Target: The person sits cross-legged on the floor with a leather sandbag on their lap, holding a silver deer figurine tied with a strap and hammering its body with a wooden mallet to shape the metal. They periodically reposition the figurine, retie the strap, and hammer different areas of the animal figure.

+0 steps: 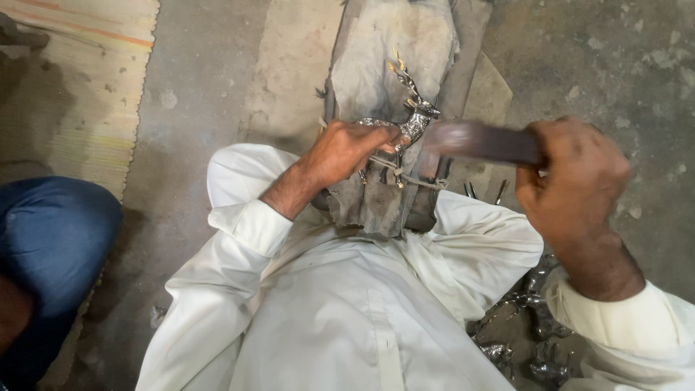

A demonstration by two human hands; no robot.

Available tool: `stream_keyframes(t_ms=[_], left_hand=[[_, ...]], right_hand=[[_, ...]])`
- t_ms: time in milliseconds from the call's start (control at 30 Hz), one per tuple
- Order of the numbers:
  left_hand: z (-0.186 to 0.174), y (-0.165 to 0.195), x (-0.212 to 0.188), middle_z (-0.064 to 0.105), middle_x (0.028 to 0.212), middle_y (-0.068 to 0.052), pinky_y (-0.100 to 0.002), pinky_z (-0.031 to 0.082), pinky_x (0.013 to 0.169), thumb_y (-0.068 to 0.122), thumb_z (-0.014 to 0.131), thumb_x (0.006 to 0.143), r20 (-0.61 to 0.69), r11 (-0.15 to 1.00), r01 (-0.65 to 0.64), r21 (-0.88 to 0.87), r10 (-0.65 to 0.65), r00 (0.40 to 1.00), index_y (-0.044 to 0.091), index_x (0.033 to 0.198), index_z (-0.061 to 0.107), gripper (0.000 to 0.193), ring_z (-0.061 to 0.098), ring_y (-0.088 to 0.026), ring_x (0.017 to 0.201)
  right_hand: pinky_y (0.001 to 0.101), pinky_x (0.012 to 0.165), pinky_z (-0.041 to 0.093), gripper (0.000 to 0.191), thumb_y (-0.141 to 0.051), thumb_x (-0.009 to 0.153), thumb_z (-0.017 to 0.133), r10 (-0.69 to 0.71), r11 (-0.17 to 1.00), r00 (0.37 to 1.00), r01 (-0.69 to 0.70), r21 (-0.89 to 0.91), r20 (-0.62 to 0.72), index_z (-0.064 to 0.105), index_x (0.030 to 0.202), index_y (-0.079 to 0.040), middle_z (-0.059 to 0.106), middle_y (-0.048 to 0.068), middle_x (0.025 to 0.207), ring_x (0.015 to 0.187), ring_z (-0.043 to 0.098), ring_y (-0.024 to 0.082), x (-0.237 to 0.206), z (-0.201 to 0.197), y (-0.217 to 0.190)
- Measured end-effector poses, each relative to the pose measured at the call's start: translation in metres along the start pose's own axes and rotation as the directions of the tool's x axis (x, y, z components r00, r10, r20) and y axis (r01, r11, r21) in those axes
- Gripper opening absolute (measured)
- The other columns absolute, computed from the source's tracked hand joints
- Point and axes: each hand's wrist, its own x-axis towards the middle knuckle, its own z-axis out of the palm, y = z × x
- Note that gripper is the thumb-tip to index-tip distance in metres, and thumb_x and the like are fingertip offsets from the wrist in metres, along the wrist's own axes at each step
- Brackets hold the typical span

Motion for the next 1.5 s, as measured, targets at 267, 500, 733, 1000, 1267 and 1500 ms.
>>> stream_keyframes(t_ms=[267, 500, 733, 1000, 1267, 1500], left_hand=[[-0.006, -0.004, -0.001, 0.078, 0.104, -0.005, -0.039, 0.062, 0.079, -0.006, 0.069, 0.087, -0.012, 1.000, 0.000, 0.020, 0.000, 1.000, 0.007, 0.126, 0.062, 0.042, 0.076, -0.029, 0.095], [-0.007, -0.003, -0.001, 0.078, 0.104, -0.007, -0.037, 0.062, 0.078, -0.011, 0.067, 0.082, 0.000, 0.999, 0.047, 0.028, -0.047, 0.999, 0.008, 0.125, 0.063, 0.047, 0.077, -0.026, 0.097], [-0.011, 0.001, -0.002, 0.077, 0.108, -0.009, -0.036, 0.061, 0.076, -0.011, 0.067, 0.081, -0.003, 0.996, 0.084, 0.019, -0.084, 0.997, 0.007, 0.126, 0.063, 0.049, 0.077, -0.025, 0.099], [-0.010, 0.005, 0.000, 0.077, 0.107, -0.007, -0.036, 0.062, 0.075, -0.010, 0.067, 0.082, 0.022, 0.993, 0.107, 0.049, -0.108, 0.994, 0.009, 0.126, 0.064, 0.048, 0.078, -0.024, 0.099], [-0.011, 0.009, 0.001, 0.076, 0.110, -0.011, -0.035, 0.063, 0.076, -0.005, 0.068, 0.086, -0.039, 0.992, 0.130, -0.004, -0.130, 0.991, 0.007, 0.126, 0.062, 0.042, 0.078, -0.025, 0.098], [-0.010, 0.013, 0.001, 0.075, 0.104, -0.013, -0.041, 0.059, 0.071, 0.007, 0.074, 0.092, -0.077, 0.984, 0.167, 0.067, -0.161, 0.984, 0.007, 0.121, 0.063, 0.031, 0.074, -0.033, 0.089]], right_hand=[[0.0406, 0.070, 0.046, 0.024, -0.001, 0.081, 0.073, -0.071, 0.994, 0.997, 0.067, -0.091, -0.039, 0.067, 0.103, -0.008, 0.062, 0.008, 0.086, 0.077, 0.062, 0.029, 0.013, 0.002, -0.012], [0.0440, 0.074, 0.045, 0.029, -0.003, 0.082, 0.079, -0.046, 0.970, 0.998, 0.055, -0.236, 0.046, 0.071, 0.108, -0.012, 0.061, 0.008, 0.088, 0.082, 0.063, 0.030, 0.010, 0.002, -0.011], [0.0439, 0.080, 0.047, 0.025, -0.004, 0.087, 0.079, 0.016, 0.990, 0.998, -0.006, -0.143, 0.064, 0.071, 0.109, -0.010, 0.065, 0.009, 0.092, 0.085, 0.064, 0.031, 0.013, 0.001, -0.017], [0.0409, 0.082, 0.049, 0.020, -0.004, 0.090, 0.077, 0.026, 0.999, 0.999, -0.025, -0.037, 0.022, 0.070, 0.109, -0.009, 0.066, 0.009, 0.098, 0.088, 0.065, 0.030, 0.013, 0.005, -0.010], [0.0397, 0.076, 0.049, 0.024, -0.003, 0.089, 0.078, 0.026, 0.999, 1.000, -0.026, -0.033, -0.002, 0.068, 0.111, -0.006, 0.066, 0.010, 0.093, 0.083, 0.066, 0.030, 0.013, 0.008, -0.005], [0.0388, 0.079, 0.050, 0.025, -0.002, 0.093, 0.077, 0.064, 0.995, 0.998, -0.066, 0.072, 0.025, 0.063, 0.113, -0.008, 0.066, 0.009, 0.096, 0.088, 0.067, 0.030, 0.020, 0.011, -0.006]])
